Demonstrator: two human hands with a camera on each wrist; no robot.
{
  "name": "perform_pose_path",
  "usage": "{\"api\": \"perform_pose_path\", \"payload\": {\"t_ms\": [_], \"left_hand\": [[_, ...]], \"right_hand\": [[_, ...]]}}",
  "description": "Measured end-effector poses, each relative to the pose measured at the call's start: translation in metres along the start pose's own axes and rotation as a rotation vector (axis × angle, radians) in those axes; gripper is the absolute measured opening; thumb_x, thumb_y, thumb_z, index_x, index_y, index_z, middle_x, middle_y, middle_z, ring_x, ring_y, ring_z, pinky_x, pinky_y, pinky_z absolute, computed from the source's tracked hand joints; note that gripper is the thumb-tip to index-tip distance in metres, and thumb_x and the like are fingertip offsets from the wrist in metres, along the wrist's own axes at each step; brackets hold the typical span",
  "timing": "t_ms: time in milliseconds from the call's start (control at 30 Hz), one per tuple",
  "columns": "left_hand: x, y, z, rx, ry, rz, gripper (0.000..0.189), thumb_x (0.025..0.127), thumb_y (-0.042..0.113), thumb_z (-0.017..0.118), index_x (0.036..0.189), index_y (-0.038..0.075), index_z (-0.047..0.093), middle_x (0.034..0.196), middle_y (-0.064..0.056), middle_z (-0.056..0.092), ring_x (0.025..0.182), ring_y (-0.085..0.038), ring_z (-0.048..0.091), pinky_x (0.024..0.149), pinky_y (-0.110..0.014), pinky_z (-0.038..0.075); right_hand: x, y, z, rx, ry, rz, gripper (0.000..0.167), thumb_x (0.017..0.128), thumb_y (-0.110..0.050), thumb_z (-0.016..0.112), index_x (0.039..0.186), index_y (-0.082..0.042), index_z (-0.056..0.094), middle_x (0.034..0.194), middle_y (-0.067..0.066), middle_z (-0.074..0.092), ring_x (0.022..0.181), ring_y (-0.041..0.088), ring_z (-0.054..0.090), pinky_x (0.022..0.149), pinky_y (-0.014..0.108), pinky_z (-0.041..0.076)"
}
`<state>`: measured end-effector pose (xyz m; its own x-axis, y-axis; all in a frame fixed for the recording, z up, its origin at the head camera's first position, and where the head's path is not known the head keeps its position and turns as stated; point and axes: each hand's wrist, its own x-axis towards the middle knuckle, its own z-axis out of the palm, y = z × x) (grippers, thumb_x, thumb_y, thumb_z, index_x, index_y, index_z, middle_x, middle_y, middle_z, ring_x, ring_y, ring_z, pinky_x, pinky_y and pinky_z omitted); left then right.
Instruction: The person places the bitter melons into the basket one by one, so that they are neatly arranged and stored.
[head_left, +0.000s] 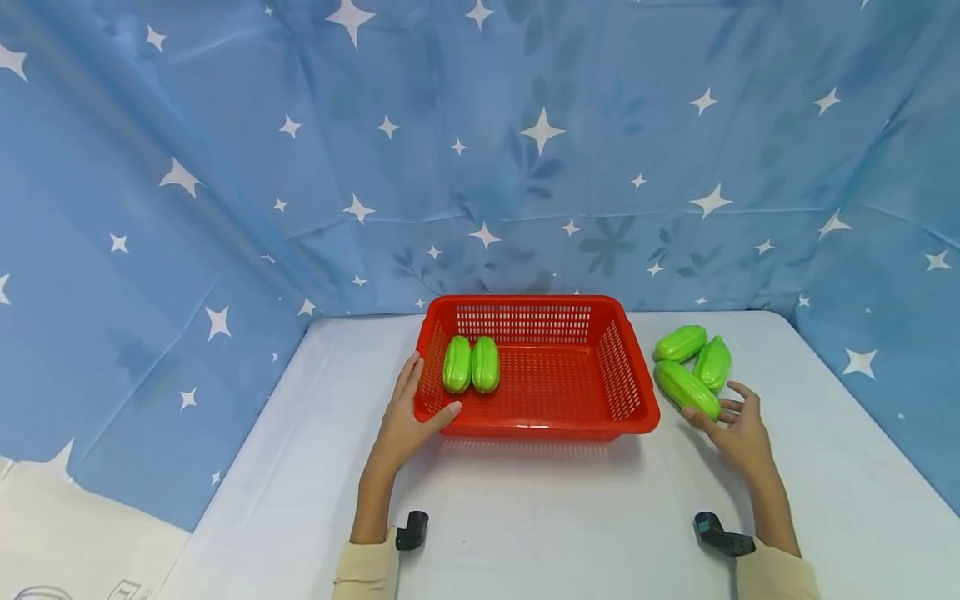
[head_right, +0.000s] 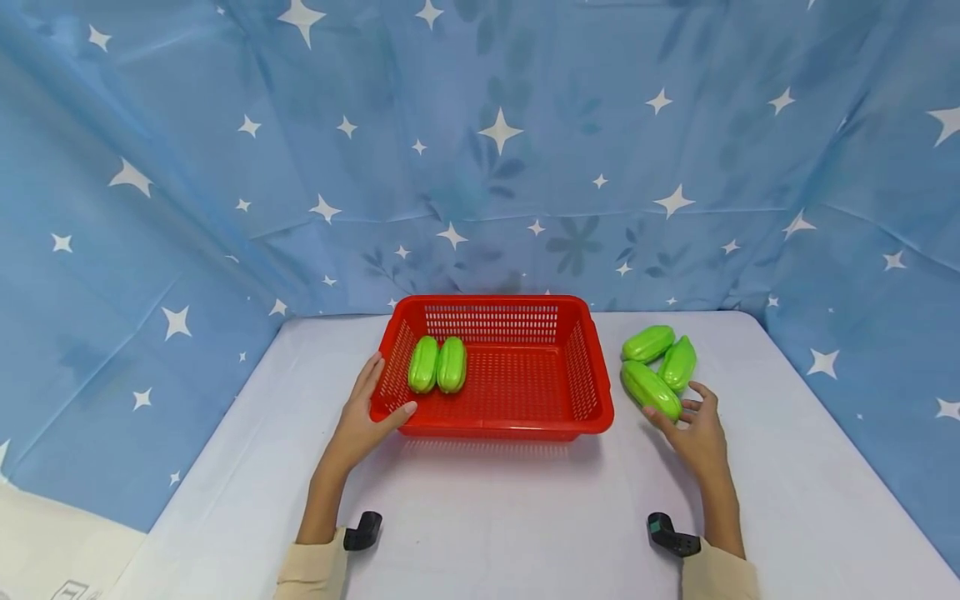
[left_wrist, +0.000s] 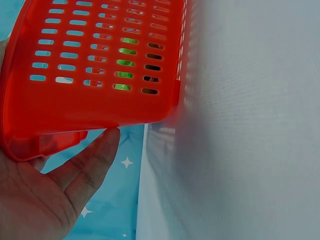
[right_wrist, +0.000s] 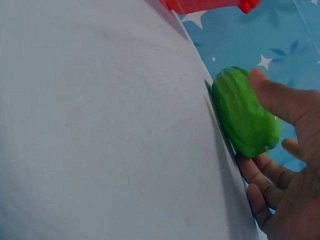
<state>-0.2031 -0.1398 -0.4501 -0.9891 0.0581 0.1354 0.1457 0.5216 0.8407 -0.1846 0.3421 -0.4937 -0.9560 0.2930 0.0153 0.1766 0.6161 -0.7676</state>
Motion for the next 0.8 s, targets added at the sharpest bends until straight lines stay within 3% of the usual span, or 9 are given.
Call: {"api": "perform_pose_path", "payload": {"t_ms": [267, 500, 800], "left_hand": [[0.0002, 0.0007, 0.0002, 0.004, -0.001, 0.005, 0.103, 0.079, 0.058, 0.072, 0.158, 0.021, 0.018, 0.163, 0.014, 0.012, 0.151, -0.024, 0.019, 0.109, -0.06, 0.037], [0.0004, -0.0007, 0.0009, 0.01, 0.01, -0.004, 0.101, 0.079, 0.062, 0.07, 0.157, 0.023, 0.019, 0.161, 0.021, 0.012, 0.151, -0.018, 0.018, 0.112, -0.06, 0.034], [0.0001, -0.0015, 0.0016, -0.001, 0.005, -0.013, 0.101, 0.079, 0.061, 0.07, 0.157, 0.024, 0.019, 0.161, 0.02, 0.012, 0.151, -0.019, 0.017, 0.112, -0.06, 0.034]], "right_hand": [[-0.0007, -0.0045, 0.0024, -0.057, -0.001, 0.001, 0.091, 0.091, -0.044, 0.066, 0.148, 0.007, 0.017, 0.135, 0.041, 0.039, 0.122, 0.055, 0.043, 0.095, 0.066, 0.045], [0.0019, -0.0062, 0.0064, -0.131, 0.004, -0.006, 0.088, 0.091, -0.048, 0.064, 0.146, 0.008, 0.025, 0.135, 0.04, 0.04, 0.118, 0.052, 0.045, 0.093, 0.065, 0.046], [0.0039, -0.0075, 0.0093, -0.17, 0.016, 0.025, 0.084, 0.092, -0.048, 0.061, 0.147, 0.007, 0.029, 0.133, 0.039, 0.044, 0.117, 0.05, 0.046, 0.094, 0.066, 0.044]]}}
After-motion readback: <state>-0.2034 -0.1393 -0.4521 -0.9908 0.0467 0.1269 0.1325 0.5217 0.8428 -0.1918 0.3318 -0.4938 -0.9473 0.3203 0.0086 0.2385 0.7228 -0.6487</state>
